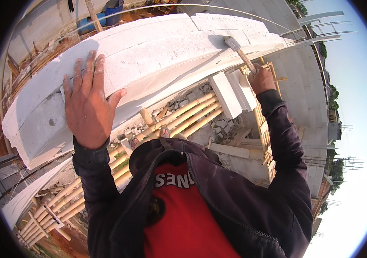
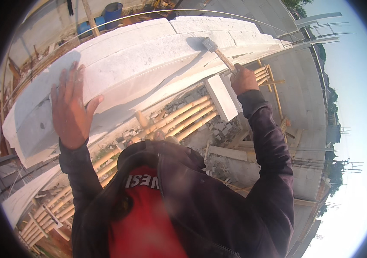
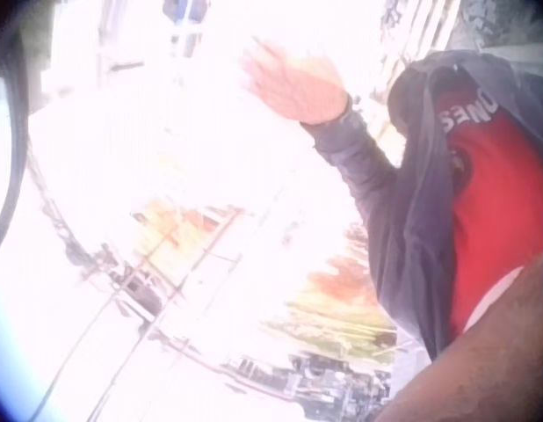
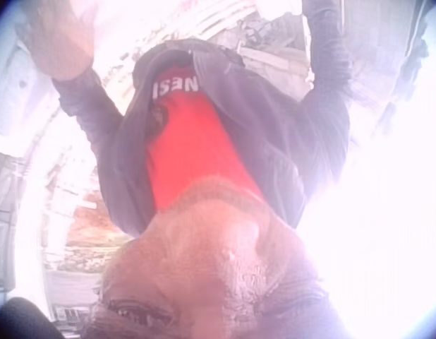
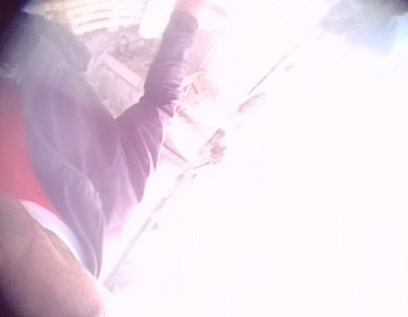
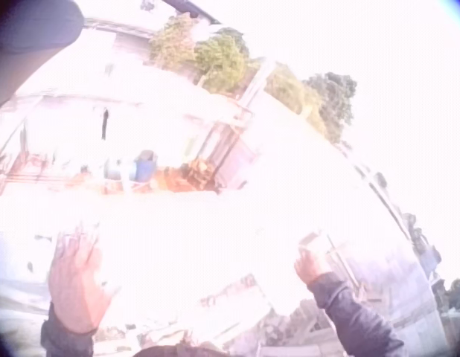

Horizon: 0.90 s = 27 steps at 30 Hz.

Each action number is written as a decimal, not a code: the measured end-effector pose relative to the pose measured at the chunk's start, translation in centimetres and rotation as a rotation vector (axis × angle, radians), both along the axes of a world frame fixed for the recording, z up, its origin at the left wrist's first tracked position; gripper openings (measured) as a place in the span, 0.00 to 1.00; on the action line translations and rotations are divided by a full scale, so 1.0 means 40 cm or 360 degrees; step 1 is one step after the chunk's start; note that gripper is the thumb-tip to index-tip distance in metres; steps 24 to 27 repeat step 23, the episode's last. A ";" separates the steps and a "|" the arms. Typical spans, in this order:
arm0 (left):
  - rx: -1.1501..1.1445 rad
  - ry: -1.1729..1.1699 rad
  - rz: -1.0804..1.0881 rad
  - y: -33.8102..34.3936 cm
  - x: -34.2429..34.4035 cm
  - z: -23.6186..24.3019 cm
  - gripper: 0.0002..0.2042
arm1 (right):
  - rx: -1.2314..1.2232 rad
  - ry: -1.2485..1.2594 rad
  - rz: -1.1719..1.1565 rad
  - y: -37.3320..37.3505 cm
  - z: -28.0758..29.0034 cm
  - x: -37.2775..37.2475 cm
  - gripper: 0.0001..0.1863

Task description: The person measures a wall section, scoops mortar from a bucket, applies it to a white block, places the block on the wall, and taps it into alignment with a hammer. The process is repeated for additional blocks.

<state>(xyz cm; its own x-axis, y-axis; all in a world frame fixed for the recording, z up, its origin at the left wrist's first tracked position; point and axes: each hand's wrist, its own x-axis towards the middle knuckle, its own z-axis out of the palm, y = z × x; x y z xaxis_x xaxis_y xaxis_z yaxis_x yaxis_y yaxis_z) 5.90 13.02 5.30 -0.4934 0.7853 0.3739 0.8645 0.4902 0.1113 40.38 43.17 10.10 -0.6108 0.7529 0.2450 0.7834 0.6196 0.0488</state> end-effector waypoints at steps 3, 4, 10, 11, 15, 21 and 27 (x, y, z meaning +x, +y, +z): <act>0.0058 -0.0001 0.0030 0.011 -0.008 -0.003 0.43 | -0.0056 0.0063 -0.0034 -0.035 0.053 -0.054 0.14; 0.0068 0.0010 0.0005 0.013 -0.011 0.001 0.43 | -0.0050 0.0079 -0.0001 -0.051 0.049 -0.063 0.14; -0.0025 0.0001 -0.0008 0.010 0.001 0.002 0.43 | 0.0094 0.0018 -0.0089 0.106 -0.050 0.007 0.13; -0.0058 0.0006 -0.0006 0.007 -0.002 -0.001 0.43 | 0.0062 -0.0024 -0.0134 0.090 -0.025 -0.012 0.11; -0.0031 0.0055 -0.0013 0.002 -0.010 -0.008 0.43 | -0.0093 0.0191 -0.0010 -0.038 0.035 -0.087 0.12; -0.0025 0.0066 -0.0078 0.020 -0.017 -0.020 0.44 | -0.0064 0.0097 -0.0198 0.094 -0.001 -0.079 0.10; -0.0043 0.0098 -0.0062 0.011 -0.037 -0.052 0.46 | -0.0144 0.0090 -0.0180 0.024 0.050 -0.100 0.14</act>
